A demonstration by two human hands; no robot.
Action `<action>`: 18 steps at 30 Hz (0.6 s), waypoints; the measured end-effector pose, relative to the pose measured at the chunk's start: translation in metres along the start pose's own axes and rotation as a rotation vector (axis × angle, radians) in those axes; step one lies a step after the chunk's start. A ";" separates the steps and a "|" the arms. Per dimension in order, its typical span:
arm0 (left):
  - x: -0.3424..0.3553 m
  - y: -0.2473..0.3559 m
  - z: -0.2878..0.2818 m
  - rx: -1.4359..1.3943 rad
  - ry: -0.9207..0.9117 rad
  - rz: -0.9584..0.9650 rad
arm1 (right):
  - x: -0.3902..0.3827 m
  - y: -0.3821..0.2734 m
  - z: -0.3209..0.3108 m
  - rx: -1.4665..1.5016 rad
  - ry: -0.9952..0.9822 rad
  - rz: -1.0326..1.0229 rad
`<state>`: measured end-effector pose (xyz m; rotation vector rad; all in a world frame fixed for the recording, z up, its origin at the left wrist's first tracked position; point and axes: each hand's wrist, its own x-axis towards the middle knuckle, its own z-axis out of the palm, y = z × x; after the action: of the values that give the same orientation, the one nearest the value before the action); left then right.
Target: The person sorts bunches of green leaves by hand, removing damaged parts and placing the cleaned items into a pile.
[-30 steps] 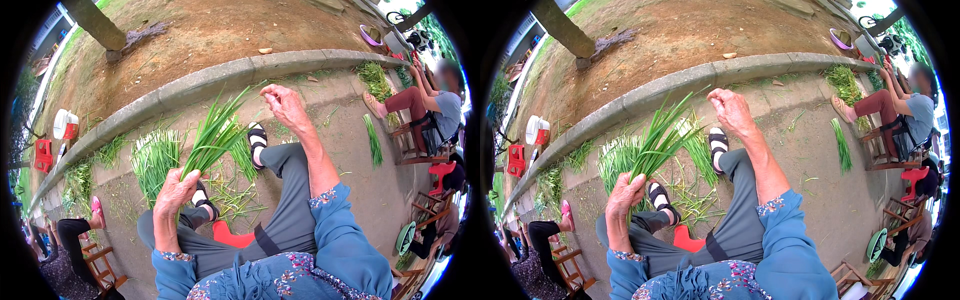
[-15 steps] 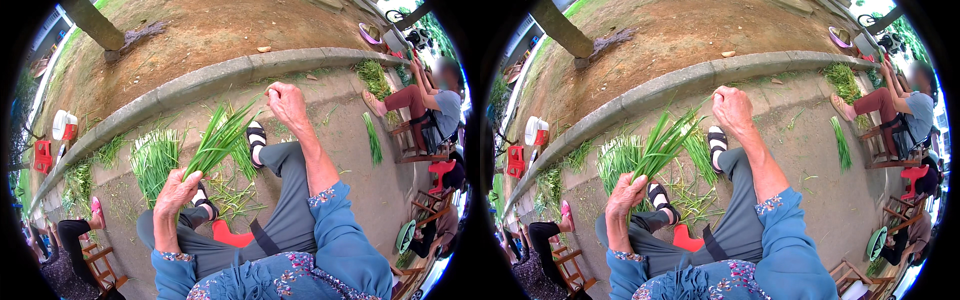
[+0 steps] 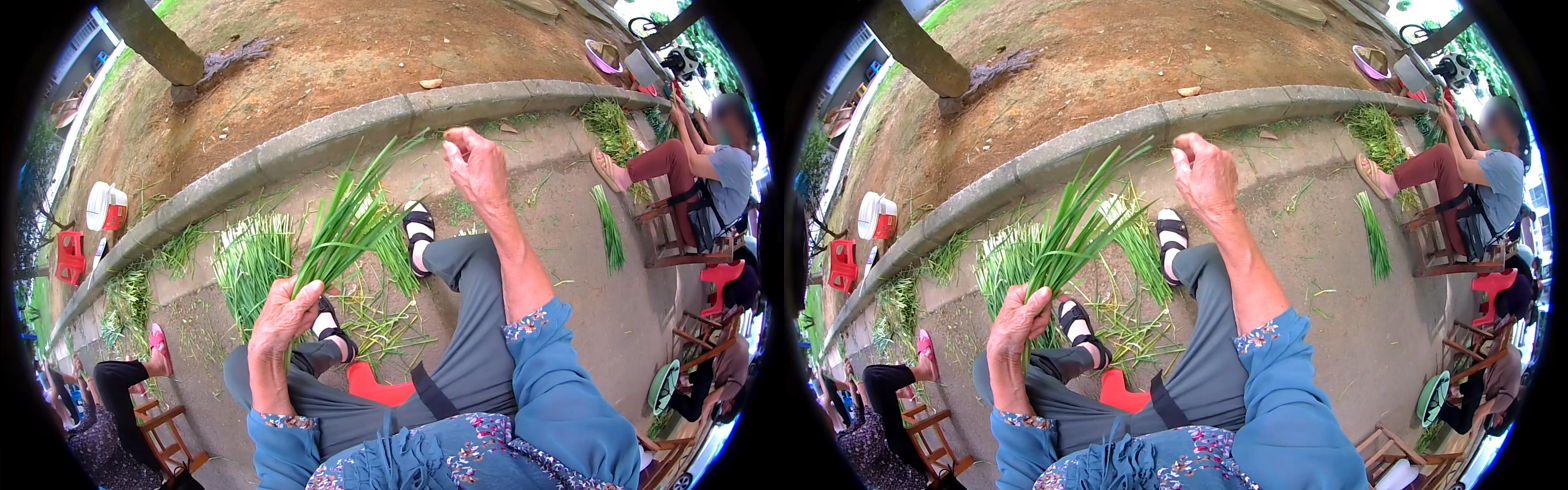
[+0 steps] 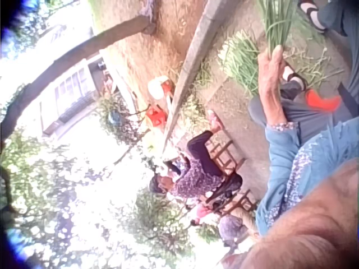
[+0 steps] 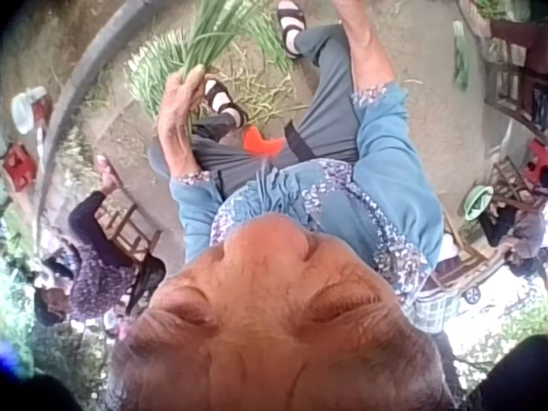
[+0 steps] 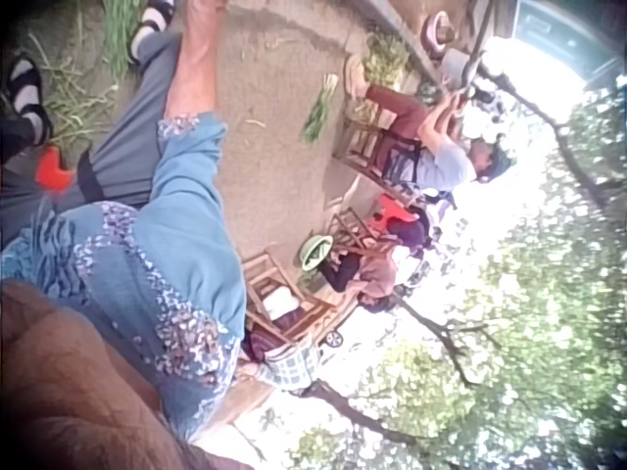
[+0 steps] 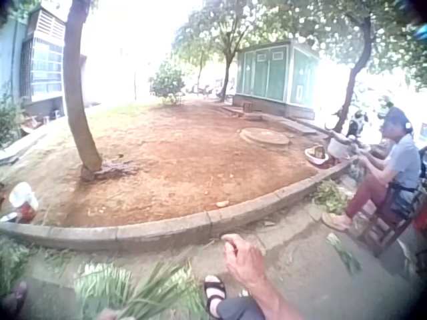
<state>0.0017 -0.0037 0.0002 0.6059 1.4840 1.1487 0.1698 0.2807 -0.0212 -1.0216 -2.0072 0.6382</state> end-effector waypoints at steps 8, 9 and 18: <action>0.000 -0.001 0.000 0.000 0.012 -0.023 | -0.004 -0.029 -0.003 0.166 -0.118 -0.122; 0.000 -0.001 0.000 0.002 0.012 -0.024 | -0.005 -0.031 -0.003 0.154 -0.129 -0.154; -0.001 -0.001 -0.001 -0.022 0.011 -0.012 | -0.004 -0.024 0.001 0.038 -0.101 -0.239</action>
<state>0.0017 -0.0053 -0.0004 0.5753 1.4812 1.1589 0.1601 0.2636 -0.0063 -0.7249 -2.1548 0.6059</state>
